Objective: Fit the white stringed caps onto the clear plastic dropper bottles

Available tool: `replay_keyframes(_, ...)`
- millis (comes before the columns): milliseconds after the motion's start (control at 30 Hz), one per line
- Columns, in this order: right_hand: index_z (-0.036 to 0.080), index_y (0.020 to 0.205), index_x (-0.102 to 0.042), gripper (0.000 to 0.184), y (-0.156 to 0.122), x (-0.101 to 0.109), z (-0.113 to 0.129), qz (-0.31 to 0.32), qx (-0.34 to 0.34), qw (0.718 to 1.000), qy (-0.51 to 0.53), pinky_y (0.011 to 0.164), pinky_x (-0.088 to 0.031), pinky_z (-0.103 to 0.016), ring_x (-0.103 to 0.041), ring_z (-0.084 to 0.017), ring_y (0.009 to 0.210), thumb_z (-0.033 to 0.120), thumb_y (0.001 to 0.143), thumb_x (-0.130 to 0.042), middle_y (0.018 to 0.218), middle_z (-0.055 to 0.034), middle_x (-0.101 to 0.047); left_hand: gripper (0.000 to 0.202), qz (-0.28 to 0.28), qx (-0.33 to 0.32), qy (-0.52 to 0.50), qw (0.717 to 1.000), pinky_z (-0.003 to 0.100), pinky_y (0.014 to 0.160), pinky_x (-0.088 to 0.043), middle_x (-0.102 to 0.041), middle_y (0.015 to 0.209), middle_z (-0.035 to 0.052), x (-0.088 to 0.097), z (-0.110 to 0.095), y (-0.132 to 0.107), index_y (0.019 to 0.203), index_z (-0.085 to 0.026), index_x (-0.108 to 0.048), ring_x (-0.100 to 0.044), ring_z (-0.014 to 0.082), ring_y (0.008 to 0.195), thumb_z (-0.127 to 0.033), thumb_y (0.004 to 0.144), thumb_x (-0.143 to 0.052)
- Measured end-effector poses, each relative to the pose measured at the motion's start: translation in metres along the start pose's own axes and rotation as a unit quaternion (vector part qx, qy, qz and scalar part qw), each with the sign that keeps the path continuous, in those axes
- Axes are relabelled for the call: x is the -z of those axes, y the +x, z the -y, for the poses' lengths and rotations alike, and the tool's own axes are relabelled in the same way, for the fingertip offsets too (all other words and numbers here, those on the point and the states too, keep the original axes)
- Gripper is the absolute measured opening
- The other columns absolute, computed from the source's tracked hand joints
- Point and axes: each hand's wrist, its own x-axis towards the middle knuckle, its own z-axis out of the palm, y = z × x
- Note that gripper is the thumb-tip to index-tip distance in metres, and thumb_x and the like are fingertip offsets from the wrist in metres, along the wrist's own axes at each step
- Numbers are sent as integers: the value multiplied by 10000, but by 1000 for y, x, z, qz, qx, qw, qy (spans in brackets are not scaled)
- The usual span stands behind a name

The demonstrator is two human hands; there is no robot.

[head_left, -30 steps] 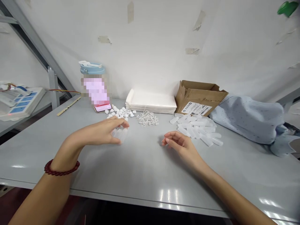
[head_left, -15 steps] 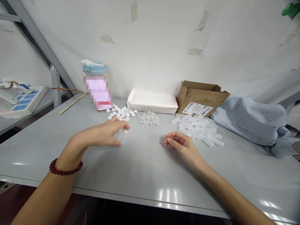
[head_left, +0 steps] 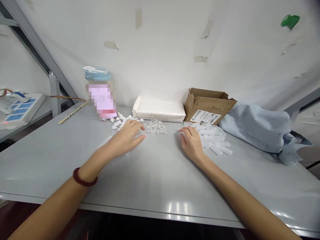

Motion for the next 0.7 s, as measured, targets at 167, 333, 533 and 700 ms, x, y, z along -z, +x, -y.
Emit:
replay_keyframes(167,122,1210,-520,416,4,-6,-10,85,43,986,-138,897,-361,-463,-415,-302,1244,20,840,-359,1341,-156,-521,317,8,-95,90,991,457,1014,-336,-558,1194,137,-36,-18,12,1061,-129,-578,-373,311,1214,-377,928,-432)
replay_keyframes(333,115,1217,-527,455,3,-3,-11,129,72,975,-167,924,-337,-432,-423,-277,1232,-28,832,-333,1289,-145,-566,415,-1,-93,103,990,462,994,-358,-585,1116,147,-43,-26,15,1058,-103,-581,-436,312,1156,-458,929,-409)
replay_keyframes(533,142,1125,-604,438,4,1,-14,136,64,972,-181,866,-369,-386,-468,-293,1148,-44,791,-390,1246,-134,-585,435,-58,-66,20,996,449,1012,-369,-555,1231,129,-38,-24,11,1186,-111,-527,-403,279,1192,-441,942,-382)
replay_keyframes(700,133,1163,-582,407,3,2,-15,143,52,971,-182,895,-327,-496,-432,-359,1187,1,847,-361,1319,-143,-541,437,-78,-41,-27,996,454,1038,-358,-550,1255,128,-37,-25,8,1212,-108,-526,-399,259,1208,-422,946,-380)
